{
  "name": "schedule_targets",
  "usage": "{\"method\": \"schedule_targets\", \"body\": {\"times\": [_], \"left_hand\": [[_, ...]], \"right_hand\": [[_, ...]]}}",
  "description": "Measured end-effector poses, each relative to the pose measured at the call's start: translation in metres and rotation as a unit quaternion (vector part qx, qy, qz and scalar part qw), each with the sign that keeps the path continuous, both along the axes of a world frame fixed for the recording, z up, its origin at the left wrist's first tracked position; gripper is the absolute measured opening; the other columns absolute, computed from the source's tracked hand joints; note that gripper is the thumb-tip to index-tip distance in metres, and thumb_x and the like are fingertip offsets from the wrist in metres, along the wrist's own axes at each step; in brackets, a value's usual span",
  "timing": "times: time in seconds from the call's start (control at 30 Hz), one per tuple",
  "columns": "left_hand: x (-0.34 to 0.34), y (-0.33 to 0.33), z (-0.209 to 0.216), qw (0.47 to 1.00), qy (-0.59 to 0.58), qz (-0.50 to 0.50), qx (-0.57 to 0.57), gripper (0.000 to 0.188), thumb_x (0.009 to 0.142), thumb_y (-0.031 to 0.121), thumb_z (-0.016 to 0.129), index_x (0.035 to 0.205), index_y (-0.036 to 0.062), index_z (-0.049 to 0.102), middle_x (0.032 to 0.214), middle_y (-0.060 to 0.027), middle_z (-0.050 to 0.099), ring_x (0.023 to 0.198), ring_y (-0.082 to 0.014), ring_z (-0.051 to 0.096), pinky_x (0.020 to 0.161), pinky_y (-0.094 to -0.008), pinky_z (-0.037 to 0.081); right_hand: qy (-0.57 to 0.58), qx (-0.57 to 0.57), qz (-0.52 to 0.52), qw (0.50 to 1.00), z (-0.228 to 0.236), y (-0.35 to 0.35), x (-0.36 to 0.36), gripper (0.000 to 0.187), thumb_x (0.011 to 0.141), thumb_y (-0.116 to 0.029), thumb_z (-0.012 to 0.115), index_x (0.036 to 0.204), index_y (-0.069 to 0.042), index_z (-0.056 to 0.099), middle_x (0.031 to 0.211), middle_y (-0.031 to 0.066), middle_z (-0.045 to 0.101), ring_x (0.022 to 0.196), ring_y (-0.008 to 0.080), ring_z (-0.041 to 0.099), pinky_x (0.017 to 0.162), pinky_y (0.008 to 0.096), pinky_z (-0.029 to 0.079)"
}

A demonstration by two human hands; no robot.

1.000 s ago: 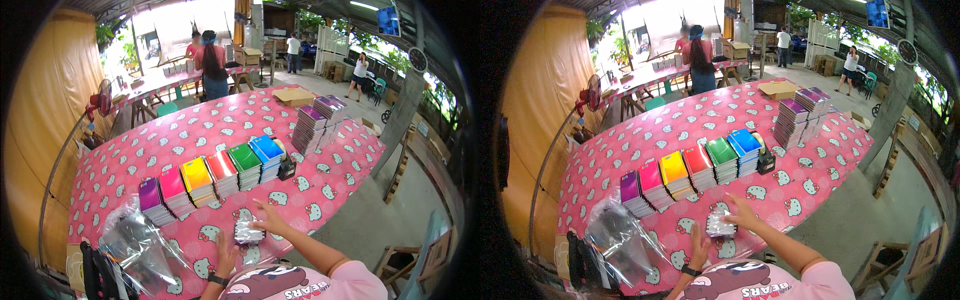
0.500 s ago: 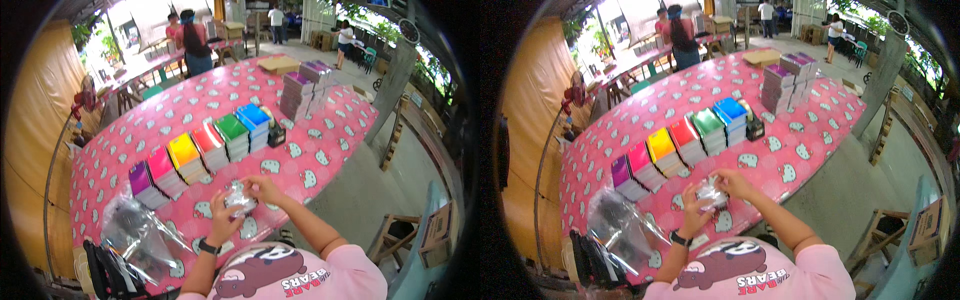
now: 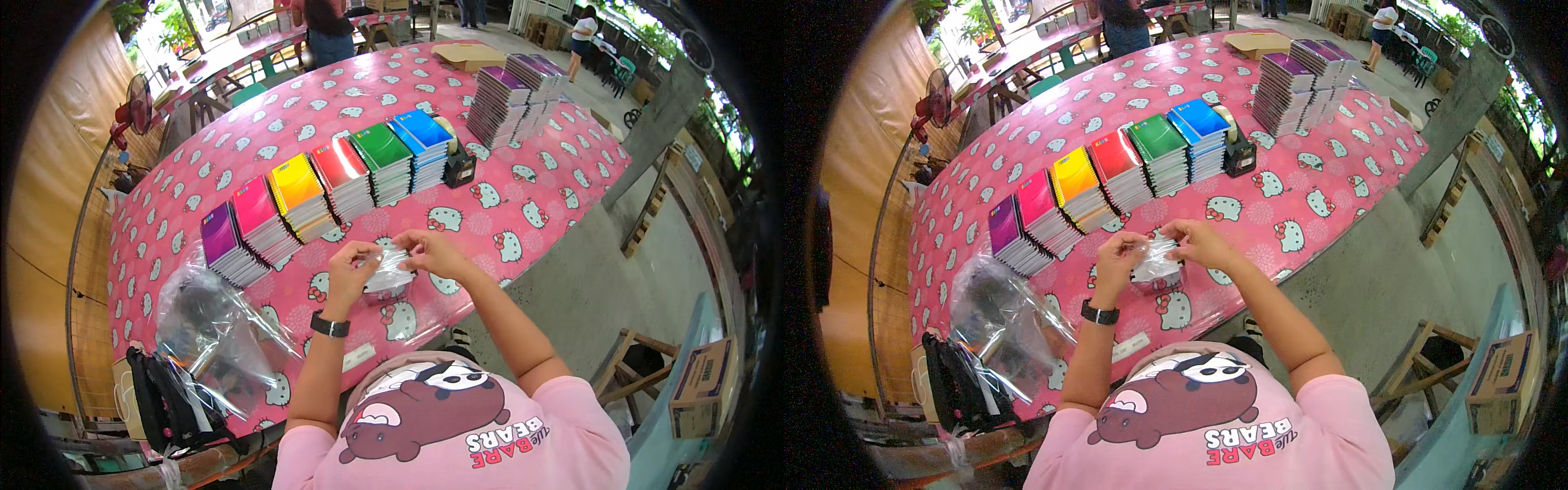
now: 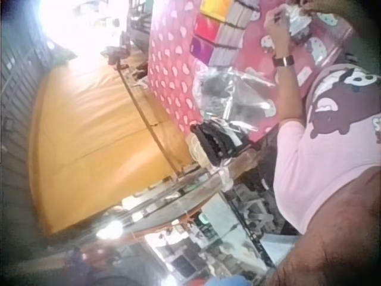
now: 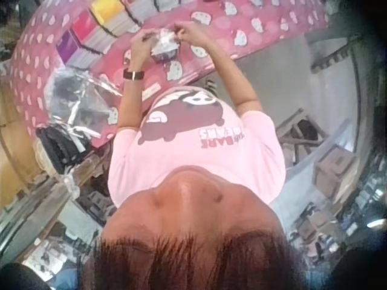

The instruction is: The person places stacks of colorful small notepads into clear plastic bags by hand and seals them with tape.

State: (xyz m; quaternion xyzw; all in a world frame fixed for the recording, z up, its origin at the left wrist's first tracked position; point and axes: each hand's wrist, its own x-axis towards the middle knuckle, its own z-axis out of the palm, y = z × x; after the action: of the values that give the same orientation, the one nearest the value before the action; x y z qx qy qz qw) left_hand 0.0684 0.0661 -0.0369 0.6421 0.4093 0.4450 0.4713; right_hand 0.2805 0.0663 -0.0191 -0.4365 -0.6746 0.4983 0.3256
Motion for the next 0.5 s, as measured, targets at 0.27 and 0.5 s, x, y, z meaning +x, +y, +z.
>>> {"method": "schedule_targets", "body": {"times": [0.27, 0.5], "left_hand": [[-0.014, 0.016, -0.013, 0.98, -0.114, -0.098, -0.127, 0.025, 0.074, 0.0, 0.058, 0.099, 0.0004, 0.063, 0.09, -0.0053, 0.063, 0.084, -0.0105, 0.057, 0.076, -0.0247, 0.044], [0.007, 0.025, 0.005, 0.995, 0.078, -0.055, -0.002, 0.022, 0.074, 0.006, 0.065, 0.096, 0.0017, 0.065, 0.086, -0.0026, 0.064, 0.075, -0.0079, 0.056, 0.067, -0.0225, 0.045]], "right_hand": [[0.073, 0.007, -0.014, 0.997, -0.013, -0.003, -0.005, 0.044, 0.072, -0.003, 0.067, 0.115, -0.006, 0.054, 0.104, 0.0029, 0.06, 0.09, 0.0111, 0.053, 0.081, 0.026, 0.044], [0.072, 0.0, -0.01, 0.997, -0.013, -0.004, -0.001, 0.042, 0.072, -0.005, 0.068, 0.113, -0.007, 0.056, 0.105, 0.0023, 0.059, 0.091, 0.0115, 0.053, 0.081, 0.0269, 0.044]]}}
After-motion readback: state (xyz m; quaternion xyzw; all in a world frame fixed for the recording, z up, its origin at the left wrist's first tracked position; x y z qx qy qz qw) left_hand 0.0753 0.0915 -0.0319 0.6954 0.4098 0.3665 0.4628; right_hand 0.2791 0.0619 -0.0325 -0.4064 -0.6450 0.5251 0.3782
